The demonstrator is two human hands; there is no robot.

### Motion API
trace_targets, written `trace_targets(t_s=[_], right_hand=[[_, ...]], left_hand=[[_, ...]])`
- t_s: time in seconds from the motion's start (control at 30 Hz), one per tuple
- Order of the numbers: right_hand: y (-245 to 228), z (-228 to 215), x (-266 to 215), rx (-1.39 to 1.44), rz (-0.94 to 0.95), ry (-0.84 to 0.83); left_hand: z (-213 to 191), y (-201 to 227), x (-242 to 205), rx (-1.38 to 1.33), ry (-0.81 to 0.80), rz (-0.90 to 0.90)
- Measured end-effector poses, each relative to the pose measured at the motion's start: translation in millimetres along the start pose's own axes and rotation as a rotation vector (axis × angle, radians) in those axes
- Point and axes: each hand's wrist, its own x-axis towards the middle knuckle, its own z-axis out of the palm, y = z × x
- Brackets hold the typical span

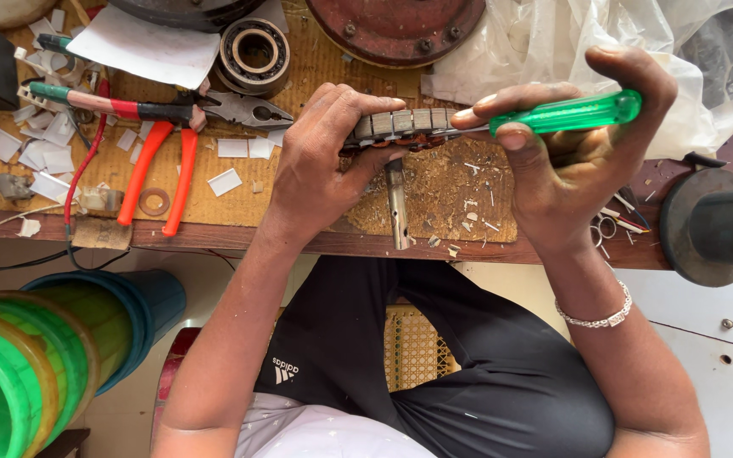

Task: The person inserts small white insulating pieces into slots on a motor rotor and uses a screwdriver to press them into place. The person repeatedly cuts insulation pieces with scissors and places them into the rotor slots, then uses a screwdriver to adjust the copper windings and secure the insulation.

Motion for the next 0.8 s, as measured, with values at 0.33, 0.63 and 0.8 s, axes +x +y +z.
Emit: trace_targets(t_s=[0.33, 0.63, 0.8], right_hand=[[-39.3, 25.2, 1.8, -0.101, 0.023, 0.041], [-59.8, 40.7, 6.7, -0.174, 0.137, 0.112], [-60.0, 31.0, 13.4, -0.129, 0.124, 0.096]], left_hand=[[2.0, 5.8, 0.3, 0.037, 0.018, 0.056], [6.1, 5.2, 3.8, 0.064, 0.028, 0.069], [3.8, 6.8, 5.5, 0.062, 0.015, 0.084]])
